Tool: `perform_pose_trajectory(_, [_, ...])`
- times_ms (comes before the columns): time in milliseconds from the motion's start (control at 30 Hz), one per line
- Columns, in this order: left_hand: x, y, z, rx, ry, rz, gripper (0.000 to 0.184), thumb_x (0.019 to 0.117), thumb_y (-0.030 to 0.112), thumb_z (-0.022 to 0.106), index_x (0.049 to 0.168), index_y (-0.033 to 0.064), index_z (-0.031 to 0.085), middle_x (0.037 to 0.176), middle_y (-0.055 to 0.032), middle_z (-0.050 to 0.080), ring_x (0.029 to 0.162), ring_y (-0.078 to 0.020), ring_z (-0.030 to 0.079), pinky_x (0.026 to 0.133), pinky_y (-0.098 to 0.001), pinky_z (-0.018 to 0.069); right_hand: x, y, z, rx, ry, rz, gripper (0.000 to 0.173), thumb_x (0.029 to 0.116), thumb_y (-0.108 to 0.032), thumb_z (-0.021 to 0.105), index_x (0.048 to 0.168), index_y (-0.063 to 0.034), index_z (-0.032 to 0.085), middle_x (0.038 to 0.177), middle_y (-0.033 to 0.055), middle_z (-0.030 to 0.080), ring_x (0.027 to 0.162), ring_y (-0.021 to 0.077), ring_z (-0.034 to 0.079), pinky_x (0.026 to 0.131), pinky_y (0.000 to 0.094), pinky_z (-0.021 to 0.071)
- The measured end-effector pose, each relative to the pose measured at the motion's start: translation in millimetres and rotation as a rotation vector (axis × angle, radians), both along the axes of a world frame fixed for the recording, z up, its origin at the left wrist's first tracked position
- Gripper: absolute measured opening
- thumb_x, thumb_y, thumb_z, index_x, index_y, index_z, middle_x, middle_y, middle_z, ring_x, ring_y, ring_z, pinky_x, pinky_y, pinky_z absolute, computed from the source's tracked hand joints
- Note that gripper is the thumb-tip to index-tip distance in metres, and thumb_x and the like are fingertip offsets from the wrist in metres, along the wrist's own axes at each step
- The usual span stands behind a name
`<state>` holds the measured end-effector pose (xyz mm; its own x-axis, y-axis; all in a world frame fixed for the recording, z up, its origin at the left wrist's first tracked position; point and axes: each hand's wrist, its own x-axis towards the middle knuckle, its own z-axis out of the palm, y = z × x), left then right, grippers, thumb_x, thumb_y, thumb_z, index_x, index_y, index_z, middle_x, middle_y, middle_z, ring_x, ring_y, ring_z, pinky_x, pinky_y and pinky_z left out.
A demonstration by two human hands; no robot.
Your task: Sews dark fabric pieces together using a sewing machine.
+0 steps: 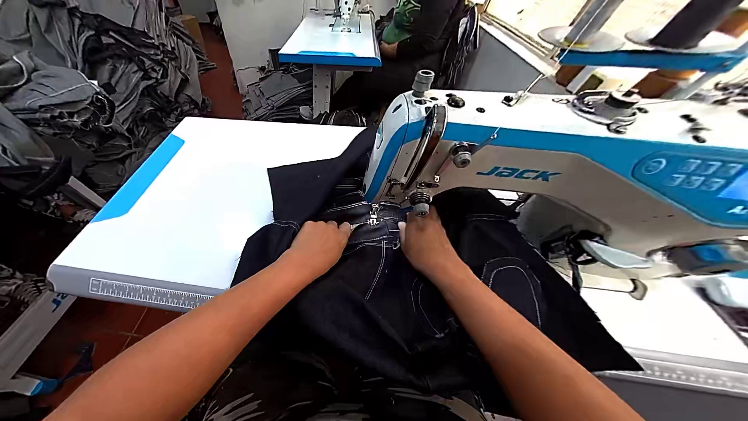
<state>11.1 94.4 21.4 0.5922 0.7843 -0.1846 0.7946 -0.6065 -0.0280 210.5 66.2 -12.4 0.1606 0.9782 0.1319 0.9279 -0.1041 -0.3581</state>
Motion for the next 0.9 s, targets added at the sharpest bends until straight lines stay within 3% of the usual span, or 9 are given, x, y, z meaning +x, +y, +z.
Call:
perform_pose_trajectory(133, [-2.8, 8.7, 3.7, -0.038, -0.093, 0.031, 0.026, 0.1088, 0.015, 0.048, 0.122, -0.0033, 0.062, 0.112, -0.0256, 0.068, 0.107, -0.044, 0.067, 0.086, -0.0587, 0.0527, -14.3, -14.1, -24.2, 0.193, -0.066, 0.056, 0.034, 0.1002, 0.002, 0.05, 0.131, 0.0154, 0.054, 0.128, 0.0415, 0.053, 0.12, 0.0602, 0.053, 0.093, 0.0677, 0.0477])
perform_pose_trajectory(233, [21.6, 12.6, 25.2, -0.258, -0.165, 0.135, 0.04, 0.1074, 0.024, 0.054, 0.137, -0.0019, 0.055, 0.127, -0.0284, 0.064, 0.121, -0.0471, 0.06, 0.098, -0.0665, 0.0465, -29.4, -41.6, -31.8, 0.215, -0.054, 0.138, 0.036, 0.0953, 0.01, 0.052, 0.13, 0.0159, 0.053, 0.132, 0.0368, 0.056, 0.127, 0.0554, 0.053, 0.102, 0.0625, 0.0469])
perform_pose_trajectory(333, [53.9, 4.3, 31.2, -0.331, -0.161, 0.154, 0.045, 0.1109, 0.029, 0.043, 0.143, -0.0007, 0.05, 0.128, -0.0278, 0.064, 0.126, -0.0455, 0.058, 0.102, -0.0656, 0.0443, -31.5, -54.5, -38.6, 0.267, -0.021, 0.221, 0.033, 0.0931, 0.013, 0.05, 0.125, 0.0205, 0.052, 0.135, 0.0374, 0.054, 0.131, 0.0515, 0.053, 0.11, 0.0588, 0.0427])
perform_pose_trajectory(433, [54.1, 0.4, 14.7, -0.416, -0.29, 0.198, 0.052, 0.1137, 0.037, 0.029, 0.138, -0.002, 0.052, 0.127, -0.0276, 0.064, 0.125, -0.0437, 0.06, 0.1, -0.0643, 0.0454, -18.4, -49.9, -39.9, 0.25, 0.025, 0.222, 0.031, 0.102, 0.003, 0.045, 0.127, 0.0197, 0.053, 0.14, 0.0367, 0.053, 0.135, 0.049, 0.052, 0.113, 0.0556, 0.0414])
perform_pose_trajectory(500, [38.3, 6.3, -0.7, -0.542, -0.521, 0.245, 0.066, 0.1091, 0.051, 0.039, 0.13, -0.0082, 0.059, 0.13, -0.0293, 0.061, 0.127, -0.0427, 0.057, 0.105, -0.0643, 0.0425, -12.1, -44.2, -39.7, 0.291, 0.039, 0.209, 0.025, 0.1034, -0.002, 0.053, 0.117, 0.0188, 0.057, 0.13, 0.0363, 0.059, 0.125, 0.0497, 0.059, 0.105, 0.0555, 0.0489])
perform_pose_trajectory(567, [29.5, 8.7, -6.7, -0.622, -0.609, 0.267, 0.056, 0.1027, 0.042, 0.062, 0.128, -0.0086, 0.062, 0.128, -0.0287, 0.062, 0.124, -0.0404, 0.058, 0.105, -0.0609, 0.043, -9.2, -42.3, -40.4, 0.365, 0.044, 0.217, 0.018, 0.1001, -0.001, 0.058, 0.105, 0.0157, 0.059, 0.117, 0.0339, 0.062, 0.11, 0.0485, 0.065, 0.093, 0.0546, 0.0547])
perform_pose_trajectory(633, [31.1, 12.0, -6.2, -0.639, -0.578, 0.26, 0.044, 0.0992, 0.027, 0.07, 0.129, -0.0047, 0.062, 0.125, -0.0256, 0.064, 0.12, -0.037, 0.061, 0.103, -0.0571, 0.0454, -7.4, -42.6, -39.8, 0.4, 0.064, 0.221, 0.013, 0.0992, -0.001, 0.06, 0.099, 0.0122, 0.061, 0.112, 0.031, 0.063, 0.104, 0.0457, 0.067, 0.088, 0.0525, 0.0564])
perform_pose_trajectory(833, [30.9, 20.9, -2.5, -0.887, -0.676, 0.2, 0.047, 0.0973, 0.006, 0.068, 0.141, -0.0033, 0.052, 0.132, -0.0205, 0.062, 0.115, -0.0225, 0.062, 0.1, -0.0404, 0.0489, -6.7, -49.9, -18.8, 0.269, 0.322, 0.144, 0.021, 0.1059, -0.009, 0.051, 0.104, 0.0086, 0.063, 0.119, 0.0249, 0.059, 0.105, 0.034, 0.064, 0.087, 0.0473, 0.0541])
perform_pose_trajectory(900, [28.7, 21.2, -0.7, -0.959, -0.701, 0.197, 0.05, 0.0977, 0.003, 0.066, 0.145, -0.0018, 0.049, 0.135, -0.0195, 0.06, 0.113, -0.0186, 0.061, 0.098, -0.0354, 0.0497, -7.3, -46.9, -25.2, 0.324, 0.294, 0.14, 0.017, 0.1028, -0.009, 0.056, 0.106, 0.0061, 0.062, 0.119, 0.0238, 0.06, 0.103, 0.0332, 0.065, 0.085, 0.0455, 0.0556])
